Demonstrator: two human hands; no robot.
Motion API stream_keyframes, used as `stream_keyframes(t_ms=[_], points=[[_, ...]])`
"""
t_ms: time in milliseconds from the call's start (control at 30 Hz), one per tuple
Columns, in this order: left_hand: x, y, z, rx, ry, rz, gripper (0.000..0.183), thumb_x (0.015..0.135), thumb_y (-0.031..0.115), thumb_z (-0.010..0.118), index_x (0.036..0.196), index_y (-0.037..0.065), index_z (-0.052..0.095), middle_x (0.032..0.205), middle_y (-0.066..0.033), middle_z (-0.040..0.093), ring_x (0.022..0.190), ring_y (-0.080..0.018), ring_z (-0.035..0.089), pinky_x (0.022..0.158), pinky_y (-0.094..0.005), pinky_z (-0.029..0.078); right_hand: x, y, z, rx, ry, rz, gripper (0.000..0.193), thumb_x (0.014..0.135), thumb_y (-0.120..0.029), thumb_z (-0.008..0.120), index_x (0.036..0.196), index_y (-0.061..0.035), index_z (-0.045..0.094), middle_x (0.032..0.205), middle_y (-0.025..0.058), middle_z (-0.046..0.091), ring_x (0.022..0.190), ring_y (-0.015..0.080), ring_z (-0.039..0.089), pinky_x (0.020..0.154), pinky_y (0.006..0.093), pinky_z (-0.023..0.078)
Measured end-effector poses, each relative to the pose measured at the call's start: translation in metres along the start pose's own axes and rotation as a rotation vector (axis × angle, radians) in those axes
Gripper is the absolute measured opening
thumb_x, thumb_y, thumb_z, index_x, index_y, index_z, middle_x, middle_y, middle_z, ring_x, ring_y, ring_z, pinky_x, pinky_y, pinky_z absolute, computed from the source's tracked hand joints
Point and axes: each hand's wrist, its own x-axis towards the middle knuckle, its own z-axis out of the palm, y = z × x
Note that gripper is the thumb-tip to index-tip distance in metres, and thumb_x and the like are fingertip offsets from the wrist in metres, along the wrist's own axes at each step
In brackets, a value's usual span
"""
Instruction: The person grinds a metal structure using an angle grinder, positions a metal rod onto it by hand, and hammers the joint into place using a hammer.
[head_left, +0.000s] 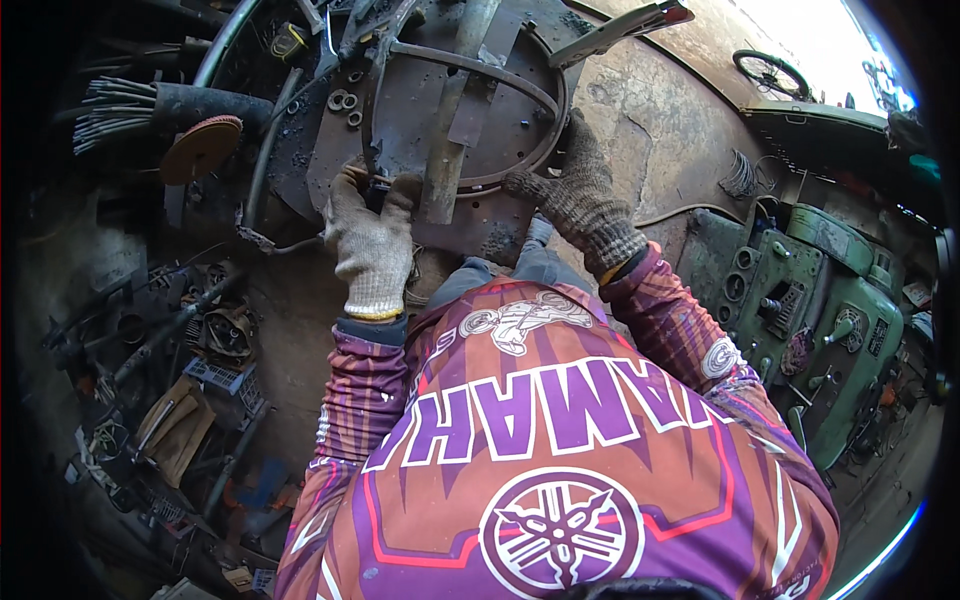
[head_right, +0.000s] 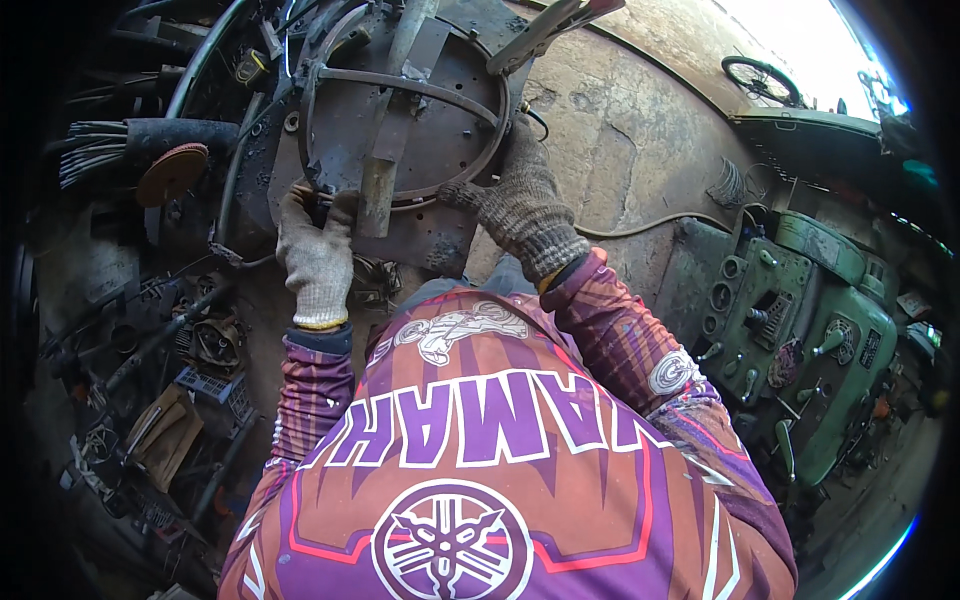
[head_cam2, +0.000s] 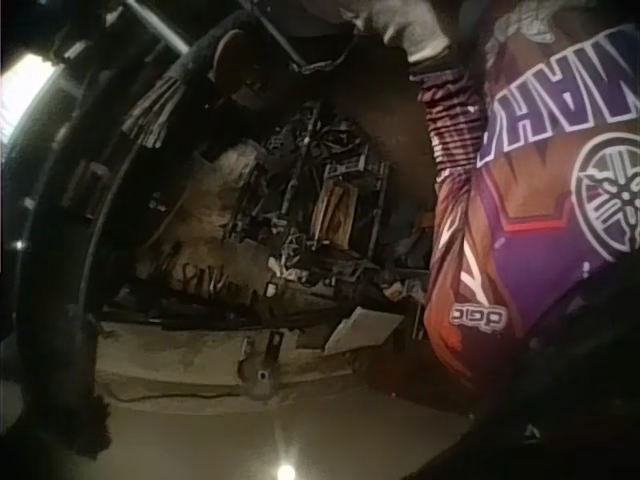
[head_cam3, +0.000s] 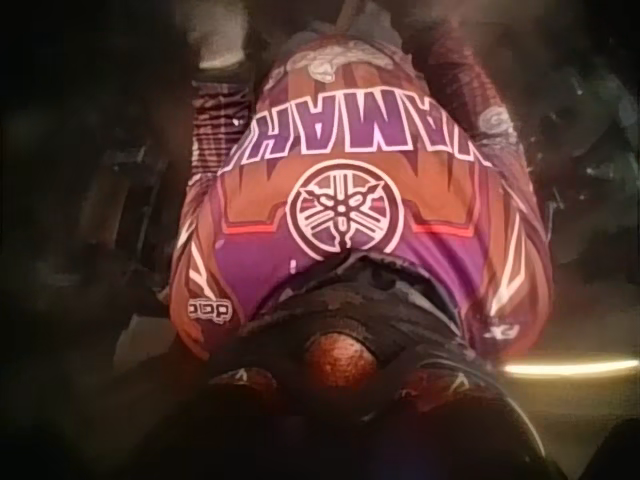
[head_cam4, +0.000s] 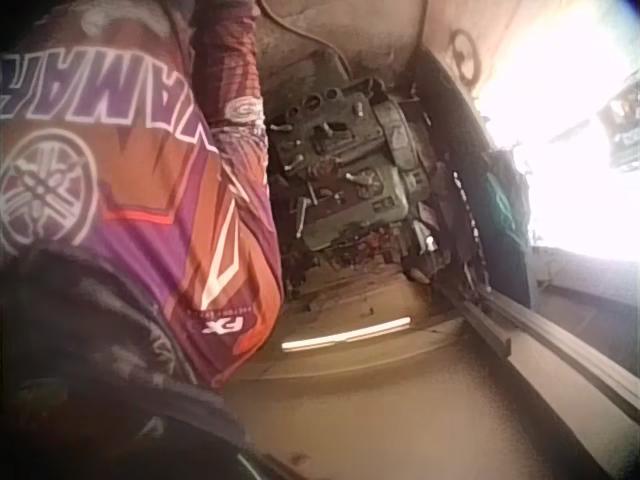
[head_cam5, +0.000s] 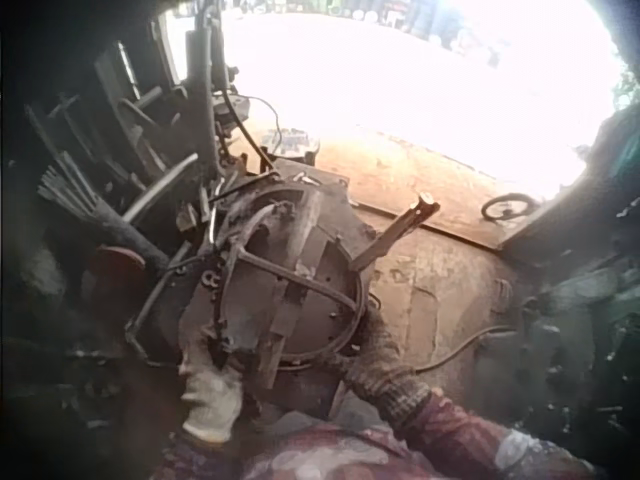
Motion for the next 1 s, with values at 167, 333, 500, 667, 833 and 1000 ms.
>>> stream_keyframes(t_ms=[167, 333, 500, 667, 833, 1000], points=[[0.001, -0.006, 0.001, 0.018, 0.061, 0.095, 0.059, 0.083, 0.044, 0.086, 0.117, 0.001, 0.063, 0.095, -0.0115, 0.068, 0.084, -0.0219, 0.064, 0.08, -0.0381, 0.053, -0.001, -0.001, 0.013, -0.083, 0.089, -0.081, 0.107, 0.065, -0.02, 0.098, 0.151, -0.0037, 0.035, 0.147, 0.0177, 0.05, 0.132, 0.0308, 0.054, 0.107, 0.0439, 0.05], [0.004, 0.004, -0.003, -0.069, 0.011, 0.071, 0.064, 0.08, 0.051, 0.085, 0.115, 0.002, 0.064, 0.094, -0.0143, 0.07, 0.084, -0.0264, 0.067, 0.08, -0.0396, 0.054, -0.005, 0.004, 0.016, 0.071, 0.091, -0.064, 0.109, 0.067, -0.023, 0.097, 0.151, -0.006, 0.029, 0.147, 0.0173, 0.047, 0.134, 0.0314, 0.051, 0.11, 0.0431, 0.048], [0.0, 0.006, -0.002, -0.015, 0.036, 0.074, 0.06, 0.081, 0.046, 0.086, 0.113, 0.0, 0.064, 0.096, -0.0161, 0.07, 0.086, -0.0304, 0.069, 0.082, -0.041, 0.055, -0.004, 0.004, 0.011, -0.273, 0.099, -0.061, 0.115, 0.071, -0.026, 0.095, 0.155, 0.0006, 0.022, 0.147, 0.0224, 0.049, 0.132, 0.0318, 0.055, 0.107, 0.0396, 0.051], [0.0, 0.01, -0.001, -0.013, 0.013, 0.025, 0.054, 0.083, 0.04, 0.085, 0.114, 0.002, 0.064, 0.098, -0.0148, 0.07, 0.086, -0.0292, 0.069, 0.082, -0.0408, 0.055, 0.002, -0.001, 0.005, -0.206, 0.009, -0.074, 0.113, 0.07, -0.024, 0.095, 0.153, 0.0013, 0.024, 0.147, 0.0232, 0.049, 0.135, 0.0322, 0.052, 0.11, 0.04, 0.048], [-0.002, 0.009, -0.002, 0.008, 0.022, 0.018, 0.054, 0.083, 0.041, 0.085, 0.116, 0.004, 0.064, 0.1, -0.0135, 0.071, 0.089, -0.0275, 0.07, 0.083, -0.0405, 0.055, -0.003, -0.007, 0.013, -0.292, 0.085, -0.056, 0.125, 0.062, -0.031, 0.099, 0.153, 0.0027, 0.021, 0.149, 0.0232, 0.047, 0.139, 0.0345, 0.048, 0.114, 0.0412, 0.043], [-0.003, 0.002, 0.006, -0.013, 0.049, 0.087, 0.061, 0.086, 0.05, 0.08, 0.12, 0.003, 0.063, 0.104, -0.0178, 0.07, 0.091, -0.0321, 0.069, 0.085, -0.0428, 0.054, -0.001, -0.001, 0.019, -0.188, 0.133, -0.045, 0.125, 0.058, -0.03, 0.101, 0.152, -0.0003, 0.025, 0.146, 0.0214, 0.048, 0.137, 0.0346, 0.049, 0.114, 0.0423, 0.041]])
